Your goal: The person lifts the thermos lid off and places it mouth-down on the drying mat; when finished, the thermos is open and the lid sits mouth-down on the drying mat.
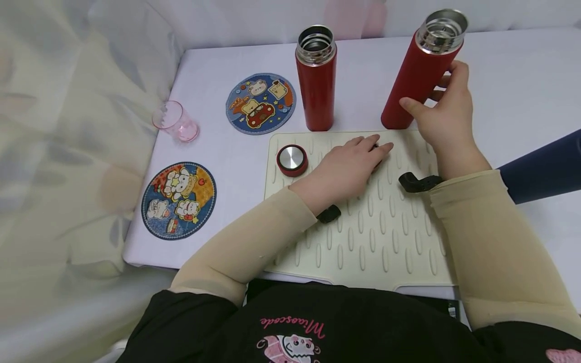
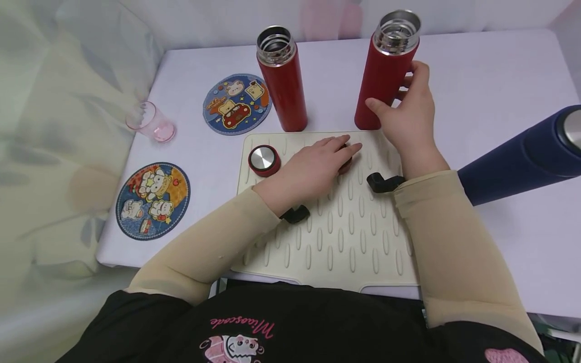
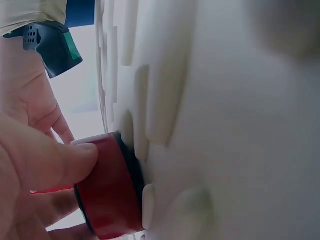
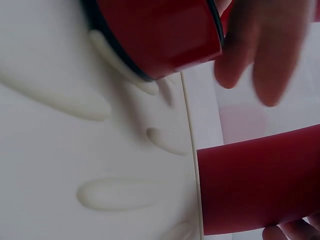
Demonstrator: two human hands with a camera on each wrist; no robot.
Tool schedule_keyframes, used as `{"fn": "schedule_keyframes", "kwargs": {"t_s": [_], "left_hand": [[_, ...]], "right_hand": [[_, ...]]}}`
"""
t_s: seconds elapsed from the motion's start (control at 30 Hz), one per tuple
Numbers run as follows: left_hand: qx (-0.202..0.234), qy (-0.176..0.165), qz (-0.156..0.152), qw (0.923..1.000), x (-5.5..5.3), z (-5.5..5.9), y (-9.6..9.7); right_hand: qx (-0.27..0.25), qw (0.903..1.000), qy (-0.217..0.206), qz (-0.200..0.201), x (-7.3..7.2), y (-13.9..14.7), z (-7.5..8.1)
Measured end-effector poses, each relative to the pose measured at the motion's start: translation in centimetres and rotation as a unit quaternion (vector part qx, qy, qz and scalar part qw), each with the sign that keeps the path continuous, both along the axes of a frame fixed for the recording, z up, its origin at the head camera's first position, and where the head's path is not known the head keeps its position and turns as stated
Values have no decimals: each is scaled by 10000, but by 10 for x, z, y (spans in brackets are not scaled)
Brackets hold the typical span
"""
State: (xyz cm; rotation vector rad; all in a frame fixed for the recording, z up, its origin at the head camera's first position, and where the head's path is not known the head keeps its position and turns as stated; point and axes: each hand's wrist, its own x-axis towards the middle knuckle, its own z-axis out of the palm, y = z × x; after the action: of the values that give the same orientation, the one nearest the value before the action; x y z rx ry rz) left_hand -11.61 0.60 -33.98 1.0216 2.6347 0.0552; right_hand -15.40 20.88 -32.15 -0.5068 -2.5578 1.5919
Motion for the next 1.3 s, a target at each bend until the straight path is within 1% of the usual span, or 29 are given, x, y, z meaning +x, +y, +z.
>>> {"fn": "schedule_keyframes", "kwargs": {"t_s": [0.13, 0.27, 0.33, 0.43, 0.5, 0.6, 0.7, 0.8, 0.9, 0.97, 1.03, 1.13, 1.2, 1.27, 1.3], "left_hand": [[222, -20, 30, 9997, -1, -1, -4], [282, 37, 129, 9995, -2, 1, -11], [307, 52, 202, 9993, 0, 3, -17], [387, 53, 272, 9989, 7, 7, -31], [496, 24, 295, 9983, 15, 11, -44], [743, 14, 293, 9968, 30, 18, -66], [1038, 85, 314, 9941, 44, 26, -85], [1373, 218, 382, 9895, 56, 32, -101], [1654, 367, 381, 9848, 64, 34, -111], [1811, 510, 321, 9816, 68, 34, -117], [1949, 675, 247, 9782, 70, 33, -121], [2144, 927, 163, 9722, 71, 30, -127], [2233, 1031, 140, 9692, 72, 27, -130], [2290, 1086, 116, 9673, 73, 24, -134], [2304, 1109, 112, 9667, 74, 23, -135]], "right_hand": [[-24, 10000, -29, 13, 1, -2, -2], [123, 9999, -66, 63, 0, -4, -4], [204, 9997, -91, 125, 0, -5, -4], [195, 9994, -236, 165, 1, -3, -5], [102, 9993, -343, 145, 4, 0, -5], [-73, 9987, -499, 90, 12, 5, -3], [-314, 9980, -539, 29, 23, 7, 1], [-431, 9980, -467, -57, 36, 5, 8], [-472, 9981, -388, -108, 51, 3, 15], [-533, 9979, -356, -105, 62, 3, 18], [-736, 9970, -239, -56, 74, 4, 19], [-1502, 9885, 163, 50, 94, 7, 14], [-2017, 9777, 566, 110, 108, 9, 9], [-2354, 9671, 965, 53, 122, 9, 3], [-2365, 9653, 1106, 5, 129, 9, 1]]}}
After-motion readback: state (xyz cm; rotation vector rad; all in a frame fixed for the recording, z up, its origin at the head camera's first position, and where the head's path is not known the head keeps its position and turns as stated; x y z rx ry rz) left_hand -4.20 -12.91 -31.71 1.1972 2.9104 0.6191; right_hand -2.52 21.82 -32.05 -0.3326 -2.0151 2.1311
